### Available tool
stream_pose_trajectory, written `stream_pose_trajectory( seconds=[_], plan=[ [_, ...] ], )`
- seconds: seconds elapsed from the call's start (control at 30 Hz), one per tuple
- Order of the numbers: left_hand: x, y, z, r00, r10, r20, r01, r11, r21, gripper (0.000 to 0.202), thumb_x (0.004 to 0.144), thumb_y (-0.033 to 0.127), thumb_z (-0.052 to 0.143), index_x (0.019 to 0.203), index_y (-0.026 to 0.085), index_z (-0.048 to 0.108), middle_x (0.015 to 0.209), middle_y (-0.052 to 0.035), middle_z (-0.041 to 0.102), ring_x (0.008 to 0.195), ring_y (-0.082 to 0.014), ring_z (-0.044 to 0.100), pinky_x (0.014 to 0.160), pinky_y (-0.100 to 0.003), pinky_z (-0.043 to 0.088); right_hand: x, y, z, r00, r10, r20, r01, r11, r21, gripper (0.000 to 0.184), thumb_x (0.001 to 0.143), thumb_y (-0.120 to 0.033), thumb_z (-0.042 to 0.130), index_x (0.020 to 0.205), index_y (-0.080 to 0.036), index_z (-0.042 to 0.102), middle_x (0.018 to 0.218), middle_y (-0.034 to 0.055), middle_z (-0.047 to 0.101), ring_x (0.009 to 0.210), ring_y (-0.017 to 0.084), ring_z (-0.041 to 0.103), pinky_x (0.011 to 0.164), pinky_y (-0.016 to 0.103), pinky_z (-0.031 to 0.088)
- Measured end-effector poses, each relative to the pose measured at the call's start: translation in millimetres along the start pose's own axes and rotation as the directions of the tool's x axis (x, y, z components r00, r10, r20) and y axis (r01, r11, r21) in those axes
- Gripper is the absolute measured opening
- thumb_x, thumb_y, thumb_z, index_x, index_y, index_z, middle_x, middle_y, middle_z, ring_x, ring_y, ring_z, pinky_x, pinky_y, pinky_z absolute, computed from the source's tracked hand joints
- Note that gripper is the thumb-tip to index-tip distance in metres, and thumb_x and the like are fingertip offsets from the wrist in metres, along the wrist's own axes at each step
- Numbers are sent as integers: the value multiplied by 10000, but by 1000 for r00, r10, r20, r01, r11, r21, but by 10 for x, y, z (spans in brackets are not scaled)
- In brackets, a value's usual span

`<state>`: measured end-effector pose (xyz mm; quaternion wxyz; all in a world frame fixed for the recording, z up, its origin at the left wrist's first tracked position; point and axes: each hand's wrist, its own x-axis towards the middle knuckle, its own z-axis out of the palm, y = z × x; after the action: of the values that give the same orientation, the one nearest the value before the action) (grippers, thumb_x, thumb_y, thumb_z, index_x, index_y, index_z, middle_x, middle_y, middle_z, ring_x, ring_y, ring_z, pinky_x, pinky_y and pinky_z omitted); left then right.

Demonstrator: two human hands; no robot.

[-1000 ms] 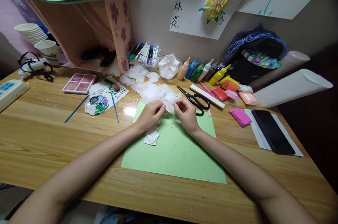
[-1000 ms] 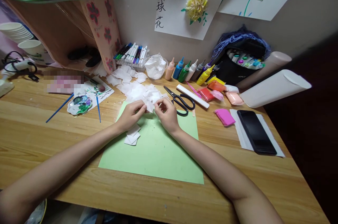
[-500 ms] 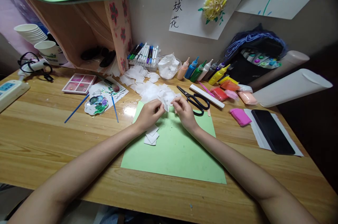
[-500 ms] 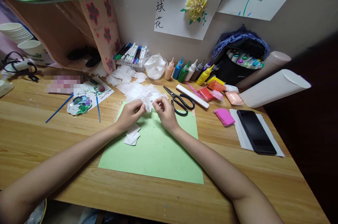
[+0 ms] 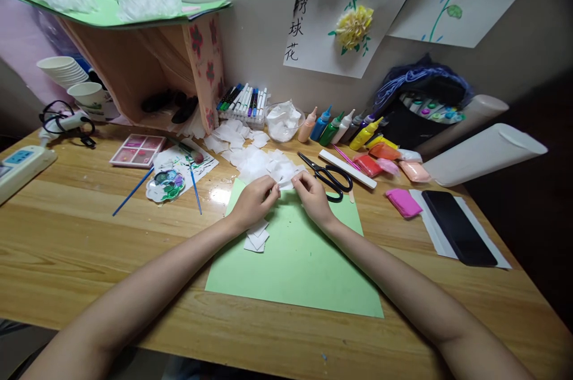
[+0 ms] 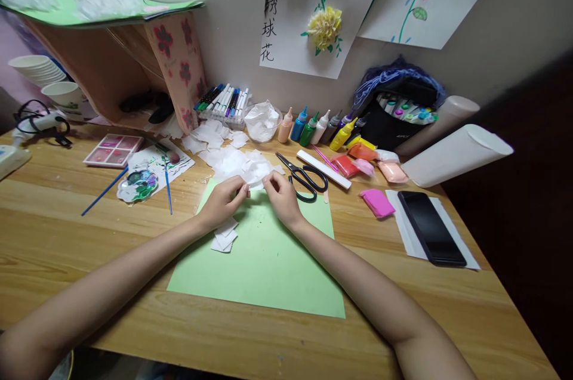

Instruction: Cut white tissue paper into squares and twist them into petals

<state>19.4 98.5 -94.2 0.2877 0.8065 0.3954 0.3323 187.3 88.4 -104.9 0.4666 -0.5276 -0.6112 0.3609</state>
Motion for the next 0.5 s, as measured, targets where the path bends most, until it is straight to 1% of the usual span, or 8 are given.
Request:
stream_pose_trajectory(
  seconds=[0.17, 0.27, 0.37, 0.43, 0.5],
  plan=[
    [0, -4, 1, 998, -44, -50, 44, 999, 6, 291, 922, 265, 363, 680, 178, 497, 685, -10, 521, 657, -137, 479, 635, -271, 369, 23, 32, -7, 999, 8, -48, -6, 998, 55, 312, 857, -430, 486, 652, -205, 420, 624, -28, 379, 592, 132, 368, 572, 259, 314],
    [-1, -21, 4, 991, -66, -115, 67, 998, -2, 296, 916, 257, 383, 652, 177, 491, 652, 2, 504, 623, -129, 466, 611, -265, 356, 45, 54, -18, 993, 40, -112, -30, 995, 92, 327, 856, -446, 484, 646, -210, 400, 603, -34, 367, 564, 126, 349, 541, 252, 306],
    [1, -36, -3, 975, -108, -192, 107, 994, -15, 305, 910, 253, 396, 633, 175, 494, 620, 10, 492, 602, -126, 456, 595, -260, 344, 75, 87, -34, 984, 65, -167, -48, 993, 105, 326, 853, -453, 490, 655, -210, 401, 600, -37, 374, 557, 121, 350, 536, 247, 308],
    [6, -38, -14, 966, -138, -218, 132, 990, -41, 316, 911, 255, 399, 626, 172, 506, 618, 10, 506, 601, -126, 462, 598, -257, 348, 83, 97, -39, 987, 54, -152, -42, 996, 81, 316, 853, -466, 486, 682, -207, 428, 627, -30, 407, 574, 124, 379, 548, 247, 324],
    [12, -35, -26, 964, -156, -216, 141, 987, -83, 327, 915, 262, 398, 625, 171, 521, 628, 8, 530, 605, -124, 474, 607, -255, 359, 72, 88, -37, 995, 31, -93, -27, 999, 46, 301, 864, -488, 454, 749, -210, 459, 674, -18, 451, 601, 131, 418, 559, 250, 346]
  ],
)
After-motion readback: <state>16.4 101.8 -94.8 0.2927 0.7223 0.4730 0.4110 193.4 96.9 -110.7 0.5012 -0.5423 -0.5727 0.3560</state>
